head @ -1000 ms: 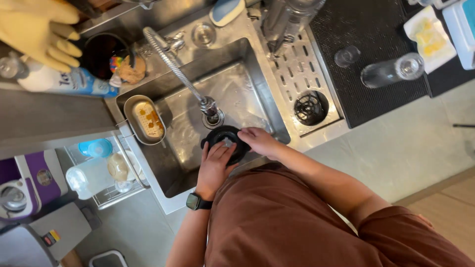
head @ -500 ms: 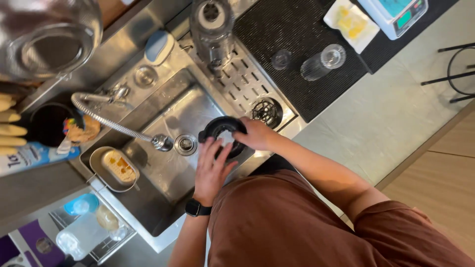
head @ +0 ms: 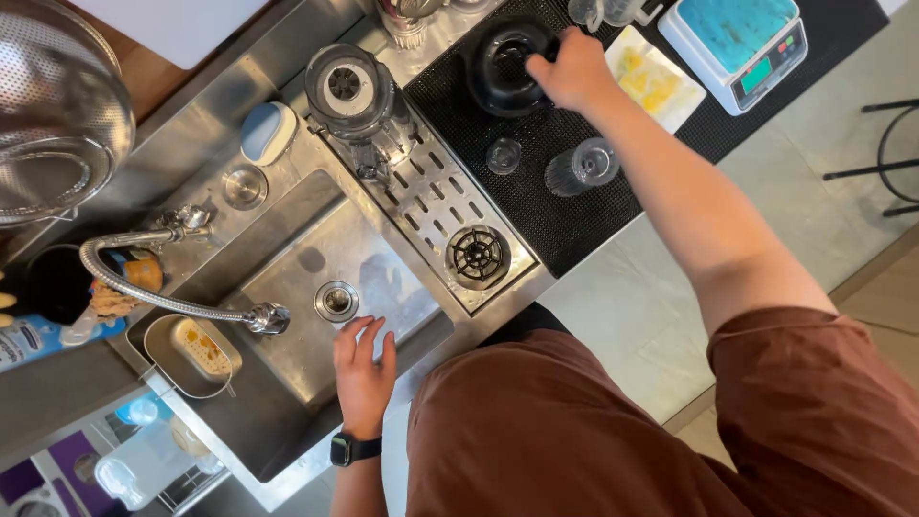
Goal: The person washes a blender jar and its lid in a kitchen sink using a sponge and running water. They scrub the interior and exterior of the jar and the lid, rinse them thoroughly, and place the cleaned items on a drying rack. The person then retrieves a small container from a refrigerator.
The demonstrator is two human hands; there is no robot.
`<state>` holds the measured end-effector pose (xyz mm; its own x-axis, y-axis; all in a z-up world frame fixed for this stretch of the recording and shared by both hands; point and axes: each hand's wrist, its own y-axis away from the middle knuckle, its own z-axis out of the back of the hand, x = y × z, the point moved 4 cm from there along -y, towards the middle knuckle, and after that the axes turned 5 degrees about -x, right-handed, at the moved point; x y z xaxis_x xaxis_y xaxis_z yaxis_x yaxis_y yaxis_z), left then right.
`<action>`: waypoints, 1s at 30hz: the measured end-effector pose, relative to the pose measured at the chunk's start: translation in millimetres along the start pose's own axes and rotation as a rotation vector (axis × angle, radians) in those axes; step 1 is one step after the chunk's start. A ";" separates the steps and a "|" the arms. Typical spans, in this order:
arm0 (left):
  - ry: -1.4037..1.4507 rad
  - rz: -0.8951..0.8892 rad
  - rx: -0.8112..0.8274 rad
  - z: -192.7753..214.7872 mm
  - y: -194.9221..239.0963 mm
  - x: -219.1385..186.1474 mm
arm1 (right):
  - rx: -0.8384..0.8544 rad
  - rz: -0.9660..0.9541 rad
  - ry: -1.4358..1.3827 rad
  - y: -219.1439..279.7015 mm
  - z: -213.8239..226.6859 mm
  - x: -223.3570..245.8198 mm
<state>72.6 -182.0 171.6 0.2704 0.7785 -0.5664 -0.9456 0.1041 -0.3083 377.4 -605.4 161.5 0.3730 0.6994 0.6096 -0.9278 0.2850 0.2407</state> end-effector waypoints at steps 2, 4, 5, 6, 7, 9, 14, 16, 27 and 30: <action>0.019 0.044 0.009 -9.2 3.1 -7.6 | 0.051 -0.034 0.214 -35.4 -11.9 -30.5; 0.026 0.076 0.011 -23.4 5.1 -11.8 | 0.125 -0.041 0.186 -40.4 -16.7 -31.5; 0.043 0.097 0.017 -31.3 7.4 -14.3 | 0.186 -0.059 0.160 -41.4 -19.5 -33.8; 0.038 0.107 0.012 -37.2 6.8 -17.3 | 0.195 -0.051 0.162 -50.7 -28.2 -45.9; 0.052 0.114 0.024 -43.2 6.3 -20.2 | 0.193 0.027 0.195 -60.0 -36.8 -54.9; 0.058 0.131 0.027 -50.9 0.2 -22.1 | 0.199 0.117 0.225 -71.4 -48.6 -58.3; 0.093 0.145 0.081 -63.4 -14.7 -34.3 | 0.143 0.349 0.652 -14.8 -16.7 25.3; 0.107 0.156 0.065 -68.9 -21.1 -37.2 | 0.328 0.379 0.584 30.2 -3.1 72.5; 0.275 0.515 -0.134 -114.5 -121.8 -3.8 | 0.482 0.349 0.822 56.5 -162.1 -21.4; 0.344 0.590 -0.335 -141.1 -149.1 29.9 | 0.327 0.347 0.706 72.1 -144.3 -14.5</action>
<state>247.2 -261.6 92.7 -0.1696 0.4040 -0.8989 -0.8600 -0.5061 -0.0652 305.9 -500.5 61.0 -0.1175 0.9879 0.1010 -0.9047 -0.1484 0.3993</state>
